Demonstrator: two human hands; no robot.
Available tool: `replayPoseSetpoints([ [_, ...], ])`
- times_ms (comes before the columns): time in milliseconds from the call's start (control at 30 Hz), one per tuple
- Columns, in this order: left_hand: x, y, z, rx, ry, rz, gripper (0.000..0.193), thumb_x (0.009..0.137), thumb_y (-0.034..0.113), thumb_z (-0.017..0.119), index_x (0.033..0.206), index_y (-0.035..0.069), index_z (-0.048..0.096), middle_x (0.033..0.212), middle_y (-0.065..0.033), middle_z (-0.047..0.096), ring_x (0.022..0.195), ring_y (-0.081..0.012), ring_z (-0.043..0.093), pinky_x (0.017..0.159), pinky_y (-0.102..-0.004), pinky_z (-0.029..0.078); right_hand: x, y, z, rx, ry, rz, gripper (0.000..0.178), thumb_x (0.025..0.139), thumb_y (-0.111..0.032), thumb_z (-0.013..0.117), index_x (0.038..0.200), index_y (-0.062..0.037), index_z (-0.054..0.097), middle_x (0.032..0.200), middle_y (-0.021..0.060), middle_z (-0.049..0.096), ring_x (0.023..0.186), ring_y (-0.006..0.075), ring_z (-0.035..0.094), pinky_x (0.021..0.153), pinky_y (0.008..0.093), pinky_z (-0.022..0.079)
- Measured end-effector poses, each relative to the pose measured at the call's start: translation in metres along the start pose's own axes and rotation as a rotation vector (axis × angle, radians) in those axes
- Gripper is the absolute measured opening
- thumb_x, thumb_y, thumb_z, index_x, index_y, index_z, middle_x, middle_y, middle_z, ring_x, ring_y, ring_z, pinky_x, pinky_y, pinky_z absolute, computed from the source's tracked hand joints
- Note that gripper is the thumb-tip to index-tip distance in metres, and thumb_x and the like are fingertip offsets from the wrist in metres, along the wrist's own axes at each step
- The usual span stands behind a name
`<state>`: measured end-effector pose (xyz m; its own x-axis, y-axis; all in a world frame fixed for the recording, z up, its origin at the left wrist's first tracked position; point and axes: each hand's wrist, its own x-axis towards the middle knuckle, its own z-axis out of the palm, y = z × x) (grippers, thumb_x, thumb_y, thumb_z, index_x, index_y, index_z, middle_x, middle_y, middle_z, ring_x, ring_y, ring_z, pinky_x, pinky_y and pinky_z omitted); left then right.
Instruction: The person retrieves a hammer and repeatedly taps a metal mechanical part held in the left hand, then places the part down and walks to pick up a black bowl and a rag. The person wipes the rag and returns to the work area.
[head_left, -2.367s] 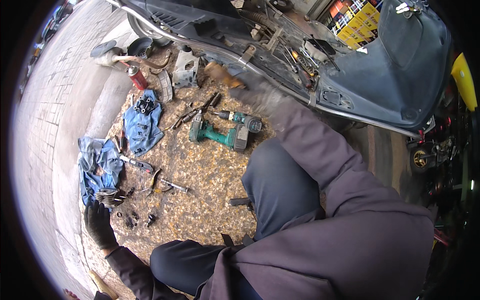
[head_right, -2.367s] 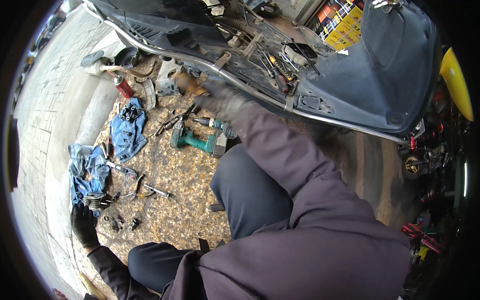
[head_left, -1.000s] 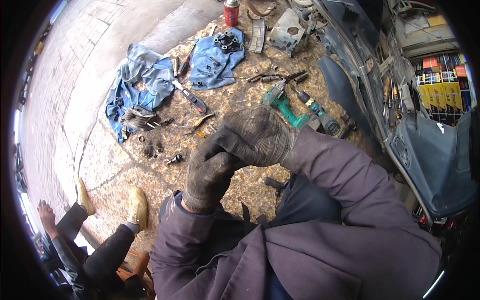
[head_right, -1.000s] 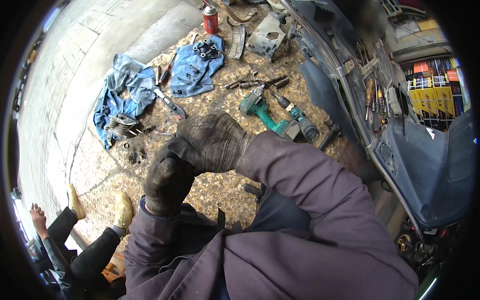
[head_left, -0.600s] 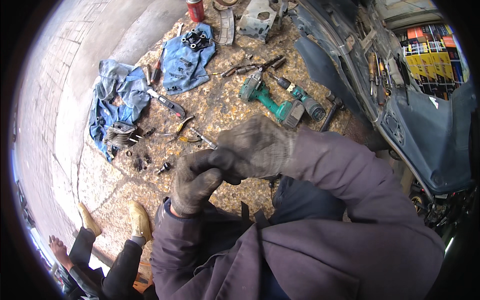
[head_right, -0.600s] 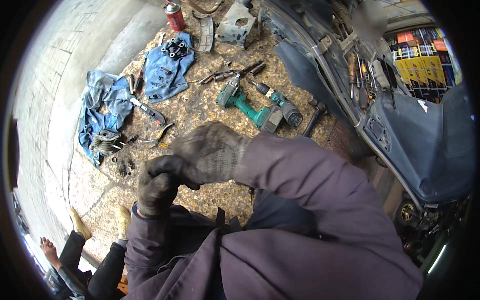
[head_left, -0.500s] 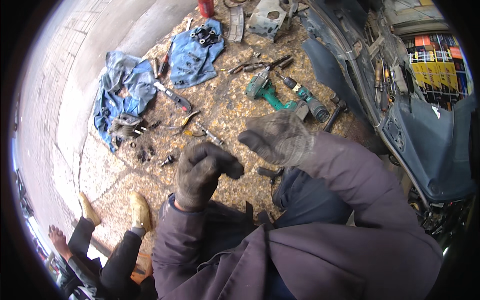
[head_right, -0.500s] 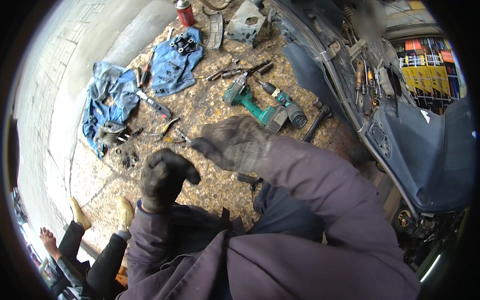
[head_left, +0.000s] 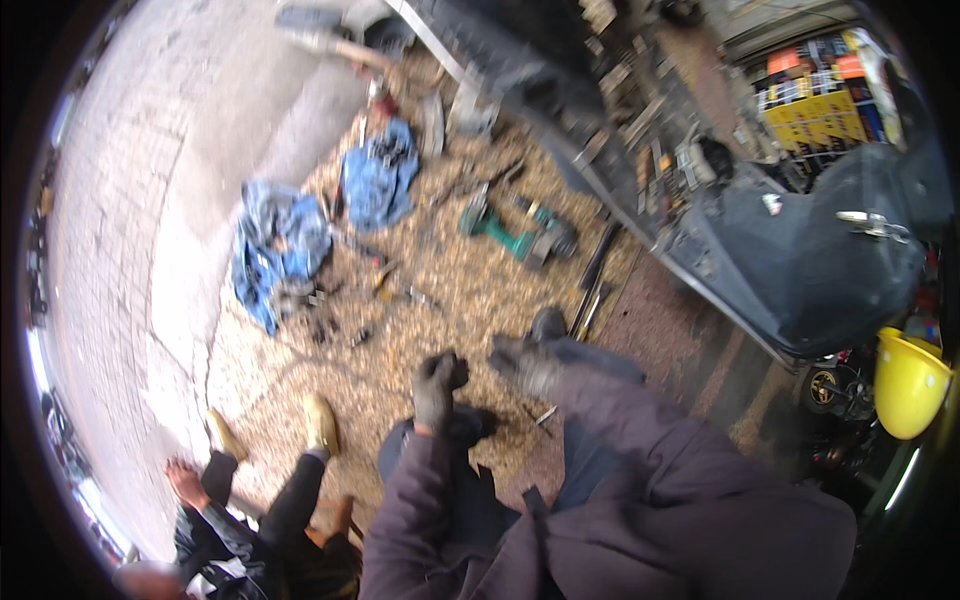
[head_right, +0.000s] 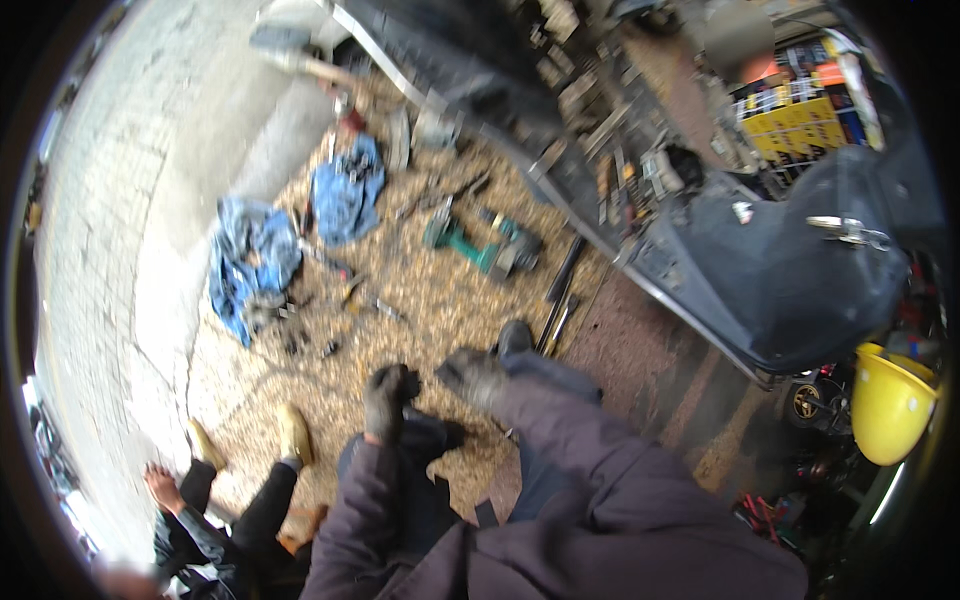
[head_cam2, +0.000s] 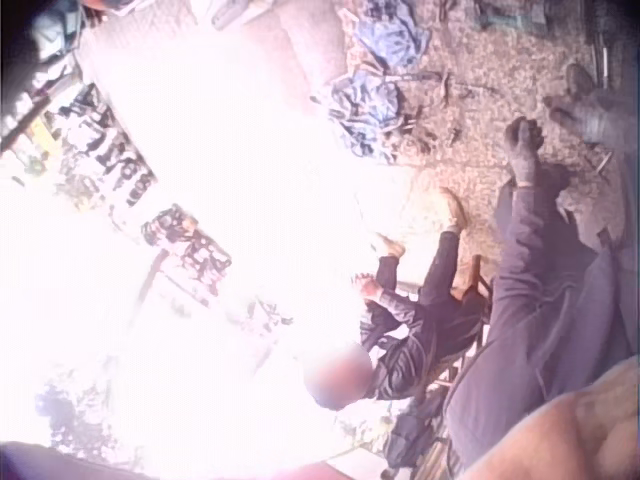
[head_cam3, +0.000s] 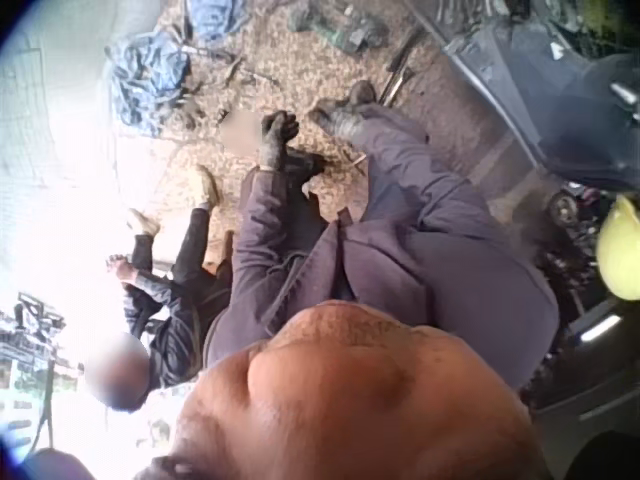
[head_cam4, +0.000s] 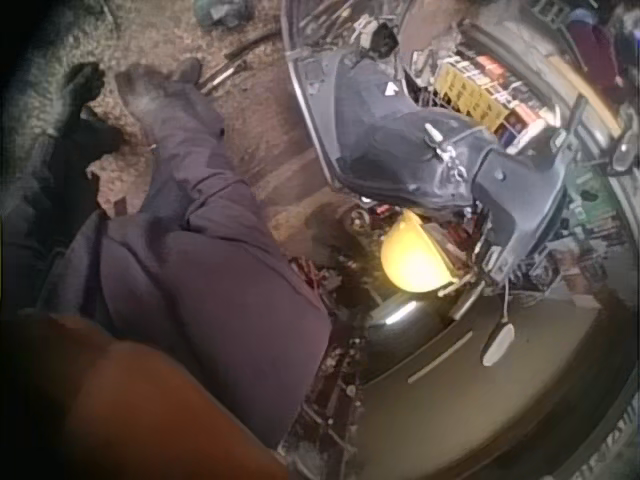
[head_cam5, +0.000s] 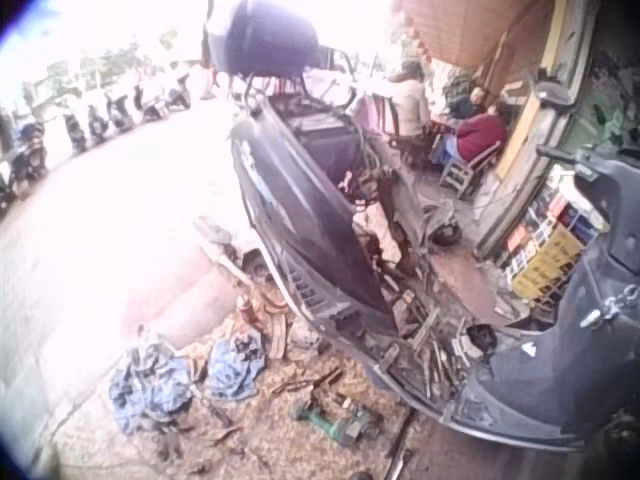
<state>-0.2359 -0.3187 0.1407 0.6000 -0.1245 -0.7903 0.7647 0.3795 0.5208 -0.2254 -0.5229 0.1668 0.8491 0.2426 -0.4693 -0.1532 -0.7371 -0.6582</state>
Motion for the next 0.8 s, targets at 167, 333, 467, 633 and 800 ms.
replayPoseSetpoints([
  [167, -0.115, 0.049, 0.077, -0.014, -0.045, -0.013, 0.034, 0.091, 0.024, 0.064, 0.113, 0.000, 0.056, 0.096, -0.0151, 0.066, 0.082, -0.0240, 0.066, 0.070, -0.0335, 0.056, -0.075, -0.046, -0.058, 0.152, -0.029, -0.017, 0.034, 0.094, -0.039, 0.052, 0.091, -0.0063, 0.059, 0.090, 0.0190, 0.065, 0.090, 0.0354, 0.064, 0.077, 0.0447, 0.051],
  [333, -0.196, 0.140, 0.150, 0.142, -0.073, 0.085, 0.032, 0.092, 0.021, 0.062, 0.116, -0.001, 0.056, 0.101, -0.0152, 0.068, 0.084, -0.0223, 0.067, 0.072, -0.0326, 0.055, -0.112, -0.076, -0.161, 0.041, 0.019, -0.073, 0.033, 0.096, -0.040, 0.045, 0.107, -0.0127, 0.061, 0.097, 0.0127, 0.063, 0.096, 0.0332, 0.061, 0.085, 0.0481, 0.045],
  [467, -0.243, 0.195, 0.208, 0.198, -0.103, 0.174, 0.033, 0.092, 0.024, 0.062, 0.116, 0.001, 0.057, 0.101, -0.0147, 0.067, 0.086, -0.0240, 0.067, 0.073, -0.0345, 0.055, -0.133, -0.118, -0.250, 0.080, 0.128, -0.060, 0.027, 0.094, -0.032, 0.056, 0.105, -0.0074, 0.063, 0.083, 0.0121, 0.063, 0.082, 0.0296, 0.064, 0.074, 0.0384, 0.052],
  [633, -0.276, 0.209, 0.272, 0.303, -0.147, 0.309, 0.042, 0.093, 0.029, 0.061, 0.124, 0.003, 0.052, 0.108, -0.0127, 0.064, 0.093, -0.0238, 0.066, 0.078, -0.0361, 0.054, -0.166, -0.177, -0.327, 0.643, -0.047, -0.003, 0.040, 0.097, -0.045, 0.050, 0.106, -0.0071, 0.061, 0.093, 0.0114, 0.066, 0.088, 0.0219, 0.065, 0.080, 0.0362, 0.049],
  [800, -0.293, 0.199, 0.306, -0.012, -0.293, 0.401, 0.037, 0.097, 0.031, 0.053, 0.119, 0.002, 0.054, 0.107, -0.0077, 0.061, 0.092, -0.0162, 0.059, 0.079, -0.0300, 0.050, -0.187, -0.220, -0.339, 1.024, -0.064, -0.244, 0.045, 0.098, -0.044, 0.049, 0.117, -0.0042, 0.058, 0.105, 0.0069, 0.064, 0.099, 0.0138, 0.057, 0.088, 0.0303, 0.045],
])
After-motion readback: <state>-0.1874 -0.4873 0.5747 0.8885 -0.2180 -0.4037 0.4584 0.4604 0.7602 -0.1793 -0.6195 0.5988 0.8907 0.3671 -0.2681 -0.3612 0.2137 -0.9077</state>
